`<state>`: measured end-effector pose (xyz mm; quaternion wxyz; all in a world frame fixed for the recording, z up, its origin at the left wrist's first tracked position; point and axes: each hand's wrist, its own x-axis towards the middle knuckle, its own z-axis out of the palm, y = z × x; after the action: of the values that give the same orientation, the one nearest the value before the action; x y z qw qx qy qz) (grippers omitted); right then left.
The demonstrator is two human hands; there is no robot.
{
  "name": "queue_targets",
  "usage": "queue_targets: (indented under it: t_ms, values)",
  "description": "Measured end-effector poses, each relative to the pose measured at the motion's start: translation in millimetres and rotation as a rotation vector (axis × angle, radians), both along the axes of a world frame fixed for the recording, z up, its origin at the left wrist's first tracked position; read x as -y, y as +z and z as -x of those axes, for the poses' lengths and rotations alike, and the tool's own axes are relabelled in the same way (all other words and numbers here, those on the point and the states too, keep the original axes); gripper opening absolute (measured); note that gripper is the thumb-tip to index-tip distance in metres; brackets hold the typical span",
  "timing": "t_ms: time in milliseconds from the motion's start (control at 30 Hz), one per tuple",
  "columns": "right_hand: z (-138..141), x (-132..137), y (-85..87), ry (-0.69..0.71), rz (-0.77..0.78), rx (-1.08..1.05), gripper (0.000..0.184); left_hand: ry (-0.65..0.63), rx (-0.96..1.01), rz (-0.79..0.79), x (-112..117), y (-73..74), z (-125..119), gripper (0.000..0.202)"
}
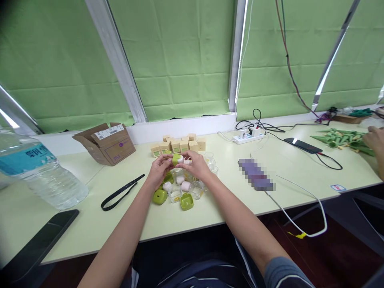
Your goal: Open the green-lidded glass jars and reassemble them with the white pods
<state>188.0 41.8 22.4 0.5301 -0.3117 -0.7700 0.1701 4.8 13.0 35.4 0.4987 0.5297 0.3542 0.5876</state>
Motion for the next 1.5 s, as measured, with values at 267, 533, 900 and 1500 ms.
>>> queue_targets:
  t_ms: [267,533,900,1500]
  values:
    - [0,1,-1.1,-0.039,0.019,0.098,0.04,0.079,-0.303,-0.163,2,3.4,-2,0.042]
    - [1,2,0.3,-0.05,0.015,0.093,0.036,0.079,-0.508,-0.233,4,0.8,-4,0.044]
    - [1,5,2.6,0.027,0.006,0.111,0.034,0.147,-0.619,-0.264,8,2.9,-2,0.041]
    - [3,12,9.0,0.093,-0.002,0.111,0.025,0.223,-0.758,-0.297,9,4.8,-4,0.032]
